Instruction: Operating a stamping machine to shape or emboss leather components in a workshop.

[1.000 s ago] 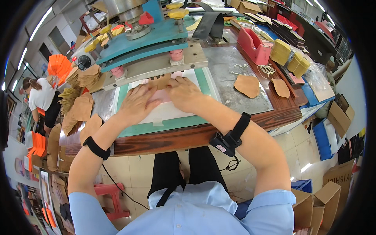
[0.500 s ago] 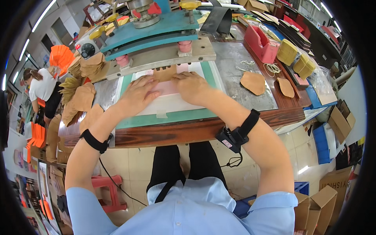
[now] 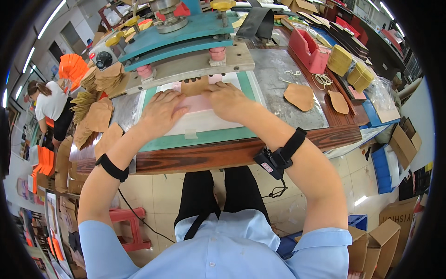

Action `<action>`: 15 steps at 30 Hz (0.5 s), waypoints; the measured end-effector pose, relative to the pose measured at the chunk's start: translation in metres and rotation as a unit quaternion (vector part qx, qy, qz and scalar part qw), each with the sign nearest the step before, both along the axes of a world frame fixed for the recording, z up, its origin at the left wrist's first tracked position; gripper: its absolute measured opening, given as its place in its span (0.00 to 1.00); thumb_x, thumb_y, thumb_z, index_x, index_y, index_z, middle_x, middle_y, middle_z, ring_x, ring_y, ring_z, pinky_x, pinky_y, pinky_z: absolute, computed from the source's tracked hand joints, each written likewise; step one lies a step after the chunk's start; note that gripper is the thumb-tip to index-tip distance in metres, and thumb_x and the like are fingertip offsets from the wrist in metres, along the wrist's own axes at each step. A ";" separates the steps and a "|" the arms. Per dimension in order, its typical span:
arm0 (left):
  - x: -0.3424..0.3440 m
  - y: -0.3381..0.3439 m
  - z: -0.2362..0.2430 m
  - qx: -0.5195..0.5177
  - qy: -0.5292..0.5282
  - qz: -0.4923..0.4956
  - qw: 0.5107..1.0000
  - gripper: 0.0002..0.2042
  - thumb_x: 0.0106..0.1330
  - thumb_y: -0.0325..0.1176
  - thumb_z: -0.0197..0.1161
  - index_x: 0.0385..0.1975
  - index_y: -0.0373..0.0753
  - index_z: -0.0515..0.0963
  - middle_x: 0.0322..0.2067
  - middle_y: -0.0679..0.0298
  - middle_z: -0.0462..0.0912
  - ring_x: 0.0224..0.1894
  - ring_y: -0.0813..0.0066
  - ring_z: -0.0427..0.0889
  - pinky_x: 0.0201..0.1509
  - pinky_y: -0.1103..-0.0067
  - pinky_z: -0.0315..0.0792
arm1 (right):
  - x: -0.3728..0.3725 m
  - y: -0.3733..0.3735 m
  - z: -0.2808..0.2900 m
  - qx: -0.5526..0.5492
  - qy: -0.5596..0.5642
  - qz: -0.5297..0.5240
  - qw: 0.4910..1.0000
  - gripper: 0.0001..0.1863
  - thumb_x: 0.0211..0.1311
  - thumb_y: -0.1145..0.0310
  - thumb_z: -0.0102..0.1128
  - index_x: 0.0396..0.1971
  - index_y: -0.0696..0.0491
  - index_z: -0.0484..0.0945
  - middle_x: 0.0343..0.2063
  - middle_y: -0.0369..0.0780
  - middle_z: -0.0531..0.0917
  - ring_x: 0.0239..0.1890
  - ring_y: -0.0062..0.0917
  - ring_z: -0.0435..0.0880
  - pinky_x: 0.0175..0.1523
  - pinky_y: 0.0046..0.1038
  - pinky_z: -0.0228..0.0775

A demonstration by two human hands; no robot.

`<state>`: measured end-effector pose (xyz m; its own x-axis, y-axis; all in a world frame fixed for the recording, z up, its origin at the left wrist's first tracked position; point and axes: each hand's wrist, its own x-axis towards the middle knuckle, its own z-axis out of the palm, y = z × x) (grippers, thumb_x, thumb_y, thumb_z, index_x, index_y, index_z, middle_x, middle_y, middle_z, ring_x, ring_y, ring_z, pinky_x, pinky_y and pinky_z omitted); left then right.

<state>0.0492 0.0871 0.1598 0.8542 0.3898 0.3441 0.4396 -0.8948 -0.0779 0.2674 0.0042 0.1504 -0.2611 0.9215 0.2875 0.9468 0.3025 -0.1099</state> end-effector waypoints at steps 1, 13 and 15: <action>0.000 0.000 0.001 0.016 0.001 -0.003 1.000 0.23 0.66 0.48 0.48 0.50 0.34 0.72 0.54 0.53 0.71 0.56 0.55 0.68 0.62 0.68 0.58 | 0.003 0.000 -0.005 0.013 -0.002 0.007 1.000 0.23 0.52 0.80 0.44 0.51 0.59 0.71 0.54 0.43 0.72 0.59 0.35 0.67 0.63 0.34 0.56; 0.001 0.002 -0.003 -0.044 -0.027 -0.013 0.999 0.22 0.65 0.46 0.50 0.48 0.32 0.72 0.51 0.51 0.73 0.53 0.53 0.70 0.59 0.68 0.62 | 0.006 0.000 -0.003 0.008 -0.020 0.013 1.000 0.23 0.51 0.80 0.45 0.51 0.60 0.69 0.53 0.44 0.73 0.58 0.34 0.68 0.62 0.33 0.58; 0.003 -0.001 -0.002 -0.038 -0.019 -0.003 0.999 0.22 0.65 0.46 0.50 0.48 0.32 0.72 0.51 0.51 0.73 0.53 0.53 0.70 0.59 0.68 0.62 | 0.006 0.001 -0.005 0.017 -0.021 0.014 1.000 0.23 0.51 0.80 0.45 0.51 0.60 0.69 0.52 0.44 0.74 0.57 0.35 0.69 0.62 0.33 0.58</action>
<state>0.0525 0.0861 0.1580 0.8432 0.4118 0.3455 0.4362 -0.8998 0.0078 0.2730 0.0050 0.1458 -0.2983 0.9036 0.3074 0.9416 0.3313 -0.0600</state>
